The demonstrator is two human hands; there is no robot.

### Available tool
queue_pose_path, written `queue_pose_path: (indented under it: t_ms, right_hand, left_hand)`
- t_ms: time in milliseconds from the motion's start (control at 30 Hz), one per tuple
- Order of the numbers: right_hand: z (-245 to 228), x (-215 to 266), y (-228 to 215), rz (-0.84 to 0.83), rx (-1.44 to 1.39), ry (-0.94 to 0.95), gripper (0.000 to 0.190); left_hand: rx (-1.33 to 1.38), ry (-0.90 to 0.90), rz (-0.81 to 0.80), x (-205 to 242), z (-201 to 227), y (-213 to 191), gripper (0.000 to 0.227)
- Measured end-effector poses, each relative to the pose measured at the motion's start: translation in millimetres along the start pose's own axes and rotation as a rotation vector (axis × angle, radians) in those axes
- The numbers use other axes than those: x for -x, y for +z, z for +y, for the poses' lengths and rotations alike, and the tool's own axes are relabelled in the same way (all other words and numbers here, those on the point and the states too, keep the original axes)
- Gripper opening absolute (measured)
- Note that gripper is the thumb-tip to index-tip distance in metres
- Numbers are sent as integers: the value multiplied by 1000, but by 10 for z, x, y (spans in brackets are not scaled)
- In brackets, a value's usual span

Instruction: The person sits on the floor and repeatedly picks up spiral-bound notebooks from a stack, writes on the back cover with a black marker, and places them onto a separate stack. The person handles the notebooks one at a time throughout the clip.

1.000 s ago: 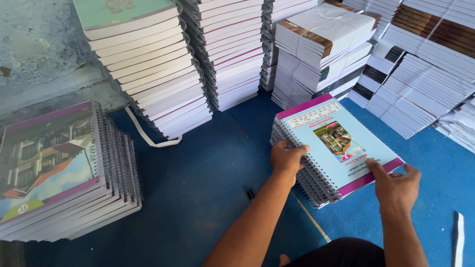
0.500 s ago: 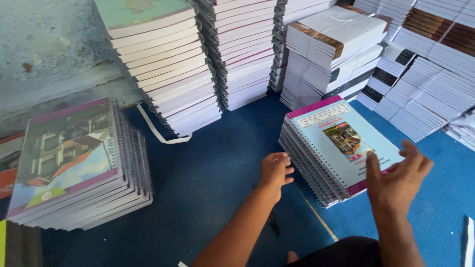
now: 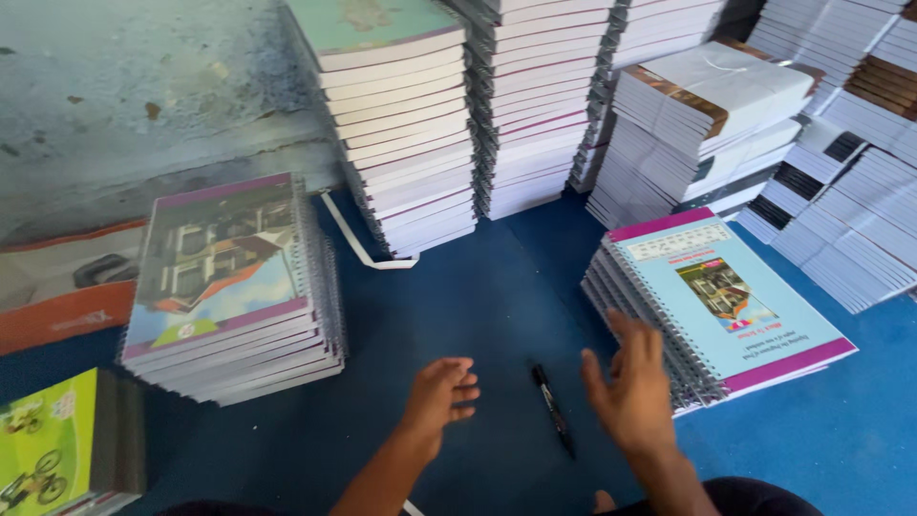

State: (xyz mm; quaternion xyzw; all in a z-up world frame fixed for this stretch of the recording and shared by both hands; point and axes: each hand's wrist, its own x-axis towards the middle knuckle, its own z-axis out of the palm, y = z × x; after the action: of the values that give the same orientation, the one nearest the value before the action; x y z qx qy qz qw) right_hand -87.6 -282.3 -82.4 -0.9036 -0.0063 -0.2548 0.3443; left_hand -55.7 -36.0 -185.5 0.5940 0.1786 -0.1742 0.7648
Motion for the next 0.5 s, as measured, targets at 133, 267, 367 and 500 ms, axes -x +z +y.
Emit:
queue_pose_path:
  t_ms: [133,267,367,500]
  right_hand:
    - [-163,178,274,-201,-21,33,62]
    - [-245,180,441,-461,25,171,78]
    - [-226,183,514,-537,58,267,81]
    - [-151,206,598,-572,118,307,75]
  left_hand:
    - [-43,-59,122,187,-3,-489,34]
    - [-46,-63,185,274,-26,-852,32]
    - [58,-39,211,263,-36,-1004,31]
    - [129,-23,261,257,0,-1060,29]
